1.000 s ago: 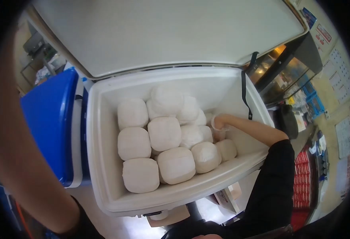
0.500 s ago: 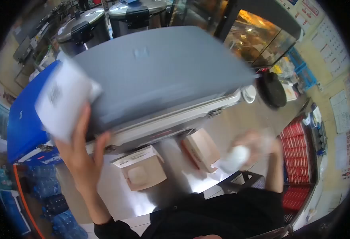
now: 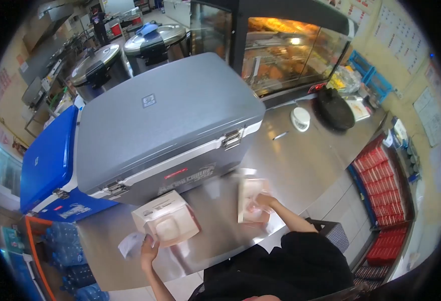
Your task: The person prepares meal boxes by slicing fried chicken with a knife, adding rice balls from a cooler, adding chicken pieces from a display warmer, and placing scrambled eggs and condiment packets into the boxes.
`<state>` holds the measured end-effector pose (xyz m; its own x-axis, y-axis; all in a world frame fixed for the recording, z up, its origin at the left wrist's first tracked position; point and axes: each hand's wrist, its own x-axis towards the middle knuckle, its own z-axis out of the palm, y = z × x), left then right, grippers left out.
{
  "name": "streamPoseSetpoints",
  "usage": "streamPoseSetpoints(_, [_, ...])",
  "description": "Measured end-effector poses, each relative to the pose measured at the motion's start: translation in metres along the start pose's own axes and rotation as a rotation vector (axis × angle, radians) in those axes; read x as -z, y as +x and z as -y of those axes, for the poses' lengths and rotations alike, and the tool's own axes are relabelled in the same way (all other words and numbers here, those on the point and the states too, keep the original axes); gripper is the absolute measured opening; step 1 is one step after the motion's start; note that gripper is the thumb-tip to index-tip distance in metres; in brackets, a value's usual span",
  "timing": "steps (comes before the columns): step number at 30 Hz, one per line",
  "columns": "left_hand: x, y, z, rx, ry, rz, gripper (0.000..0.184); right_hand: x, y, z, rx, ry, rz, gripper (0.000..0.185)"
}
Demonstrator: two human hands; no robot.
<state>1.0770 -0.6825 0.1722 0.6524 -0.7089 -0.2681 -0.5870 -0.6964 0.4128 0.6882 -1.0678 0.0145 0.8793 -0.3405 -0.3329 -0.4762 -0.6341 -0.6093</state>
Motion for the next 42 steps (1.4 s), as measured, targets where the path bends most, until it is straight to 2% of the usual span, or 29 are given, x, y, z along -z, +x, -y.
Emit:
streamPoseSetpoints(1, [-0.018,0.013,0.006,-0.248,-0.243,0.024,0.049,0.029,-0.03,0.014,-0.013,0.099,-0.007,0.03])
streamPoseSetpoints(2, [-0.028,0.016,0.004,-0.273,-0.259,0.012,0.049,0.064,-0.063,0.037,-0.241,0.084,0.008,0.028])
streamPoseSetpoints(4, [-0.05,0.023,-0.01,0.027,-0.01,-0.1,0.045,0.102,-0.1,0.017,-0.594,0.286,-0.151,0.028])
streamPoseSetpoints(6, [-0.052,0.008,-0.056,-0.058,-0.214,-0.223,0.044,0.112,-0.136,-0.039,-0.781,0.833,-0.491,0.028])
streamPoseSetpoints(7, [-0.048,-0.007,-0.091,0.041,-0.188,-0.123,0.045,0.124,-0.144,-0.058,-0.839,1.161,-0.655,0.027])
streamPoseSetpoints(8, [-0.054,-0.016,-0.129,0.142,-0.162,-0.023,0.046,0.145,-0.149,-0.054,-0.818,1.161,-0.665,0.027])
streamPoseSetpoints(10, [-0.118,-0.033,-0.163,0.062,-0.248,-0.133,0.048,0.19,-0.163,-0.034,-0.782,1.187,-0.838,0.034])
streamPoseSetpoints(11, [-0.14,-0.027,-0.199,0.067,-0.248,-0.153,0.048,0.193,-0.16,-0.061,-0.717,1.069,-0.759,0.04])
streamPoseSetpoints(12, [-0.167,-0.021,-0.236,0.08,-0.215,-0.14,0.048,0.188,-0.154,-0.094,-0.605,0.795,-0.61,0.046])
streamPoseSetpoints(13, [-0.196,-0.015,-0.275,0.102,-0.183,-0.125,0.048,0.173,-0.144,-0.131,-0.429,0.301,-0.455,0.051])
streamPoseSetpoints(14, [-0.221,-0.005,-0.312,0.125,-0.15,-0.114,0.049,0.16,-0.132,-0.154,-0.289,-0.027,-0.381,0.057])
streamPoseSetpoints(15, [-0.241,0.002,-0.343,0.152,-0.11,-0.095,0.049,0.154,-0.121,-0.156,-0.232,-0.138,-0.357,0.063])
streamPoseSetpoints(17, [-0.258,-0.005,-0.383,0.228,-0.019,-0.029,0.05,0.151,-0.11,-0.143,-0.381,0.26,-0.389,0.06])
streamPoseSetpoints(19, [-0.237,-0.005,-0.403,0.229,0.039,0.053,0.047,0.201,-0.134,-0.104,-0.593,0.011,-0.309,0.067])
streamPoseSetpoints(20, [-0.226,0.0,-0.42,0.193,0.084,0.139,0.044,0.237,-0.162,-0.098,-0.383,-0.081,-0.259,0.067])
streamPoseSetpoints(21, [-0.186,-0.008,-0.457,0.193,0.006,0.012,0.04,0.276,-0.188,-0.094,-0.168,-0.159,-0.216,0.067])
streamPoseSetpoints(23, [-0.09,-0.013,-0.542,0.1,-0.12,-0.185,0.036,0.376,-0.209,-0.082,-0.116,0.509,0.159,0.059])
streamPoseSetpoints(24, [-0.063,-0.001,-0.579,0.013,-0.188,-0.245,0.035,0.41,-0.218,-0.081,-0.092,0.61,0.124,0.053])
streamPoseSetpoints(25, [-0.052,0.022,-0.605,-0.166,-0.205,-0.418,0.036,0.433,-0.221,-0.083,-0.075,0.709,0.084,0.048])
streamPoseSetpoints(26, [-0.044,0.056,-0.629,-0.263,-0.153,-0.5,0.043,0.442,-0.214,-0.091,-0.07,0.706,0.11,0.048])
streamPoseSetpoints(28, [-0.04,0.136,-0.673,-0.209,-0.12,-0.641,0.062,0.459,-0.195,-0.108,0.007,0.492,-0.377,0.044])
streamPoseSetpoints(30, [-0.047,0.213,-0.693,-0.213,-0.133,-0.936,0.062,0.477,-0.17,-0.111,0.044,0.4,-0.444,0.042])
streamPoseSetpoints(34, [-0.052,0.258,-0.699,-0.127,-0.368,-1.091,0.047,0.525,-0.124,-0.112,0.31,0.239,-0.535,0.038])
streamPoseSetpoints(35, [-0.056,0.262,-0.7,-0.133,-0.346,-1.081,0.047,0.535,-0.107,-0.11,0.43,0.171,-0.539,0.037])
streamPoseSetpoints(37, [-0.064,0.265,-0.7,-0.152,-0.365,-1.05,0.044,0.556,-0.07,-0.084,0.487,0.107,-0.715,0.038])
streamPoseSetpoints(39, [-0.062,0.251,-0.716,-0.231,-0.521,-0.775,0.046,0.543,-0.011,-0.068,0.529,0.36,-0.913,0.035])
streamPoseSetpoints(40, [-0.064,0.252,-0.716,-0.386,-0.497,-0.733,0.048,0.543,0.003,-0.052,0.529,0.369,-0.883,0.035])
streamPoseSetpoints(41, [-0.064,0.246,-0.717,-0.358,-0.501,-0.733,0.048,0.544,0.016,-0.036,0.512,0.418,-0.969,0.033])
streamPoseSetpoints(42, [-0.061,0.235,-0.722,-0.404,-0.617,-0.586,0.048,0.543,0.024,-0.027,0.49,0.458,-1.055,0.03])
